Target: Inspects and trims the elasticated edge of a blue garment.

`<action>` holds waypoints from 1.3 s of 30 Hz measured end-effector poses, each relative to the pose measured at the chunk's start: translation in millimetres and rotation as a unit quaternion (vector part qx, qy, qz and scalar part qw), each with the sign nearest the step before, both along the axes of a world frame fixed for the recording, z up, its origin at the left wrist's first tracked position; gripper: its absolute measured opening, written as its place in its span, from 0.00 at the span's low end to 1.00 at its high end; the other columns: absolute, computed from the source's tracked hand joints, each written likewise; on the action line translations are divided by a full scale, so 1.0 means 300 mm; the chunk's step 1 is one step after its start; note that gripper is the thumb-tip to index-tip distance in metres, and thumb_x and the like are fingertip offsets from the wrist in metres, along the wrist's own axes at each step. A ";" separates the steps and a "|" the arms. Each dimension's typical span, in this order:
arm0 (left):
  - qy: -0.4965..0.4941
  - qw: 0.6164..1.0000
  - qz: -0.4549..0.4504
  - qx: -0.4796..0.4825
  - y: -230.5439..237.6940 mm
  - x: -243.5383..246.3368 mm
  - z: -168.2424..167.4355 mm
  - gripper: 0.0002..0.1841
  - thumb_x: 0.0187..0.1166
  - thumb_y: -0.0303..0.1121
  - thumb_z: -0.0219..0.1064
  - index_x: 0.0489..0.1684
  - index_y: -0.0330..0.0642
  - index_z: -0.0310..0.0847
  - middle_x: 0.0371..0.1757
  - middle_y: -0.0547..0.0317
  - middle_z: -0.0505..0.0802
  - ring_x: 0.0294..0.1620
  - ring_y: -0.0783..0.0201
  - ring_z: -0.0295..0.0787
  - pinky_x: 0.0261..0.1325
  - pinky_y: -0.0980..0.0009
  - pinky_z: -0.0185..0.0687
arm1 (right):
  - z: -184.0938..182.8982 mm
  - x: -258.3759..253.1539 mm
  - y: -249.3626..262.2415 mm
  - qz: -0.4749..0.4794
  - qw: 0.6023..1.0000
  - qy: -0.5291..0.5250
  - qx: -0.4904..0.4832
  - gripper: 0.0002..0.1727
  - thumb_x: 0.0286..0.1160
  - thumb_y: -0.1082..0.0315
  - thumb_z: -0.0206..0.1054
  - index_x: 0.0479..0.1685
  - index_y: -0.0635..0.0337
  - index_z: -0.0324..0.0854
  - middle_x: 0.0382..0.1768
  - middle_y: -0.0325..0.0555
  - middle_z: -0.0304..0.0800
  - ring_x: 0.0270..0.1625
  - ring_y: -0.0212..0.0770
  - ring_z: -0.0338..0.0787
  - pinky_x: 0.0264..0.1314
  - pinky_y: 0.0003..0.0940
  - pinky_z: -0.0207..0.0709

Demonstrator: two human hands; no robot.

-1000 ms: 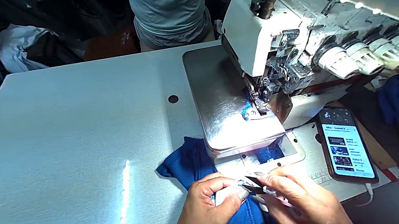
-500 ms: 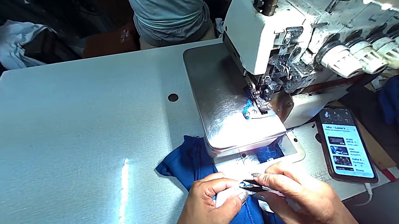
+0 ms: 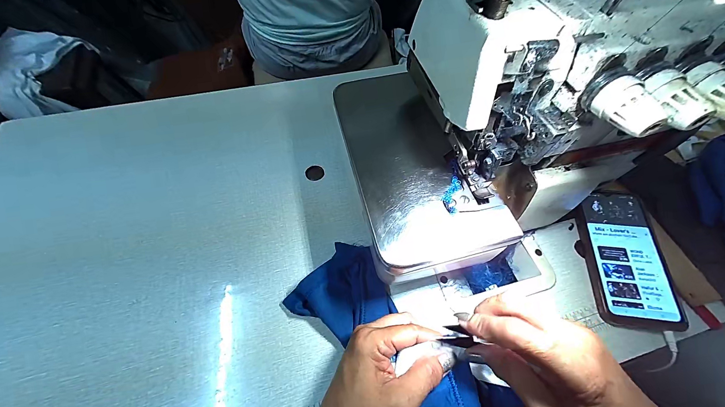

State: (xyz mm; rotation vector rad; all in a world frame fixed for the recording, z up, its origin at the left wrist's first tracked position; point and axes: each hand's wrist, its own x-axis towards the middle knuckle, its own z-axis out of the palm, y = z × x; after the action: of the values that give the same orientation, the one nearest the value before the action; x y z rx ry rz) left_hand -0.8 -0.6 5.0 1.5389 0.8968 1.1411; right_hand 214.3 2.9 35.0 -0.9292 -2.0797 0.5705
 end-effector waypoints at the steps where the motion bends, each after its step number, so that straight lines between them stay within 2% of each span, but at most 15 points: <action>1: -0.002 1.000 -0.007 0.003 0.000 -0.002 -0.002 0.08 0.73 0.31 0.71 0.28 0.36 0.92 0.39 0.61 0.96 0.50 0.80 0.89 0.57 0.83 0.83 | -0.012 -0.001 0.000 0.003 0.999 0.049 -0.022 0.10 0.85 0.68 0.64 0.58 0.58 0.83 0.49 0.45 0.90 0.54 0.29 0.90 0.59 0.20 0.83; 4: -0.008 1.000 0.000 -0.010 -0.002 0.000 0.002 0.08 0.74 0.32 0.72 0.28 0.38 0.93 0.36 0.65 0.94 0.45 0.82 0.87 0.52 0.85 0.82 | -0.033 -0.004 -0.005 -0.051 0.988 0.129 -0.061 0.11 0.82 0.68 0.65 0.59 0.59 0.82 0.46 0.39 0.90 0.47 0.23 0.89 0.52 0.17 0.85; 7: -0.015 1.000 0.005 -0.016 -0.001 -0.001 0.005 0.08 0.75 0.33 0.73 0.31 0.38 0.93 0.38 0.64 0.95 0.45 0.81 0.89 0.52 0.84 0.84 | -0.021 -0.006 -0.019 -0.046 0.983 0.117 -0.131 0.16 0.78 0.64 0.69 0.58 0.65 0.80 0.44 0.39 0.88 0.42 0.19 0.84 0.46 0.13 0.80; 11: -0.019 0.999 0.011 -0.024 -0.002 0.003 0.006 0.07 0.74 0.34 0.74 0.34 0.40 0.94 0.39 0.65 0.96 0.46 0.80 0.90 0.53 0.83 0.85 | -0.025 -0.004 -0.014 -0.032 0.982 0.112 -0.147 0.15 0.71 0.66 0.71 0.54 0.62 0.89 0.42 0.38 0.91 0.36 0.17 0.80 0.38 0.11 0.74; 14: -0.021 0.999 0.011 -0.031 -0.002 0.001 0.006 0.06 0.72 0.33 0.75 0.35 0.40 0.94 0.40 0.65 0.96 0.47 0.80 0.89 0.54 0.83 0.85 | -0.038 -0.022 -0.013 -0.023 0.988 0.111 -0.107 0.09 0.73 0.68 0.72 0.47 0.62 0.90 0.38 0.40 0.90 0.38 0.20 0.85 0.42 0.11 0.79; 17: -0.010 1.000 0.007 -0.023 0.000 -0.002 0.004 0.06 0.72 0.34 0.74 0.32 0.41 0.94 0.38 0.66 0.95 0.47 0.81 0.89 0.54 0.83 0.84 | -0.060 -0.049 -0.012 -0.060 0.993 0.097 -0.024 0.06 0.78 0.68 0.64 0.38 0.62 0.83 0.33 0.42 0.87 0.41 0.24 0.85 0.46 0.15 0.78; 20: -0.014 1.000 0.016 -0.010 -0.003 -0.003 -0.004 0.07 0.73 0.35 0.74 0.32 0.42 0.94 0.37 0.68 0.93 0.46 0.81 0.86 0.53 0.84 0.82 | -0.047 -0.064 0.000 -0.150 0.968 0.185 -0.074 0.08 0.82 0.67 0.61 0.34 0.57 0.81 0.32 0.35 0.82 0.33 0.19 0.80 0.36 0.11 0.75; 22: -0.024 1.000 0.013 -0.010 -0.004 0.000 -0.007 0.07 0.76 0.35 0.73 0.35 0.42 0.94 0.41 0.66 0.94 0.50 0.78 0.87 0.58 0.81 0.82 | -0.028 -0.036 0.013 -0.105 0.950 0.233 -0.177 0.05 0.80 0.64 0.65 0.40 0.52 0.84 0.38 0.30 0.85 0.33 0.18 0.80 0.34 0.12 0.74; 24: -0.046 0.998 0.005 -0.030 -0.003 0.004 0.008 0.07 0.79 0.34 0.71 0.40 0.41 0.92 0.44 0.66 0.95 0.50 0.78 0.90 0.59 0.80 0.85 | -0.026 -0.006 0.015 0.007 0.940 0.227 -0.256 0.16 0.71 0.64 0.74 0.56 0.58 0.87 0.51 0.34 0.92 0.40 0.17 0.84 0.41 0.13 0.78; 25: -0.064 0.997 0.000 -0.044 0.000 0.006 0.018 0.07 0.79 0.33 0.71 0.45 0.40 0.91 0.45 0.67 0.96 0.49 0.79 0.91 0.57 0.80 0.86 | -0.031 0.000 0.013 0.045 0.939 0.217 -0.263 0.20 0.69 0.65 0.78 0.59 0.62 0.87 0.52 0.36 0.92 0.41 0.17 0.84 0.43 0.13 0.80; 28: -0.103 0.991 -0.005 -0.080 -0.003 0.005 0.028 0.15 0.69 0.34 0.79 0.51 0.42 0.86 0.42 0.69 0.94 0.44 0.78 0.91 0.52 0.80 0.87 | -0.051 -0.009 -0.005 0.031 0.955 0.204 -0.213 0.12 0.69 0.68 0.76 0.48 0.64 0.89 0.41 0.37 0.93 0.37 0.19 0.85 0.41 0.13 0.80; 31: -0.081 0.991 0.019 -0.104 -0.018 0.020 0.049 0.18 0.60 0.31 0.84 0.47 0.41 0.87 0.40 0.68 0.94 0.41 0.78 0.91 0.48 0.81 0.87 | -0.062 -0.018 -0.021 -0.013 0.963 0.200 -0.178 0.11 0.71 0.69 0.72 0.49 0.64 0.90 0.43 0.39 0.94 0.40 0.21 0.88 0.44 0.16 0.83; 35: -0.011 0.994 0.087 -0.059 -0.027 0.038 0.051 0.06 0.65 0.33 0.80 0.33 0.42 0.93 0.41 0.66 0.95 0.48 0.76 0.90 0.57 0.79 0.85 | -0.056 -0.024 -0.033 -0.050 0.986 0.140 -0.074 0.09 0.72 0.71 0.66 0.43 0.63 0.90 0.39 0.42 0.93 0.40 0.21 0.87 0.44 0.12 0.79; 37: -0.006 0.994 0.088 -0.065 -0.035 0.045 0.063 0.05 0.70 0.30 0.76 0.37 0.39 0.92 0.44 0.64 0.95 0.51 0.75 0.91 0.59 0.78 0.86 | -0.047 -0.029 -0.041 -0.076 0.987 0.124 -0.062 0.08 0.73 0.69 0.66 0.40 0.59 0.91 0.40 0.41 0.88 0.41 0.20 0.84 0.45 0.10 0.78; 39: -0.009 0.992 0.070 -0.102 -0.046 0.053 0.083 0.05 0.74 0.27 0.71 0.43 0.39 0.87 0.40 0.66 0.94 0.42 0.78 0.90 0.50 0.81 0.87 | -0.044 -0.033 -0.045 -0.096 0.984 0.131 -0.075 0.09 0.73 0.68 0.65 0.38 0.59 0.92 0.36 0.39 0.86 0.39 0.18 0.82 0.42 0.10 0.75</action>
State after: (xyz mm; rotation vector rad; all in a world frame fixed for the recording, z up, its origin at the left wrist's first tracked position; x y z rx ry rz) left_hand 15.1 -14.4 29.8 1.3137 1.0885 1.1229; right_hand 204.3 -10.5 21.8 -1.0652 -1.7111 0.7126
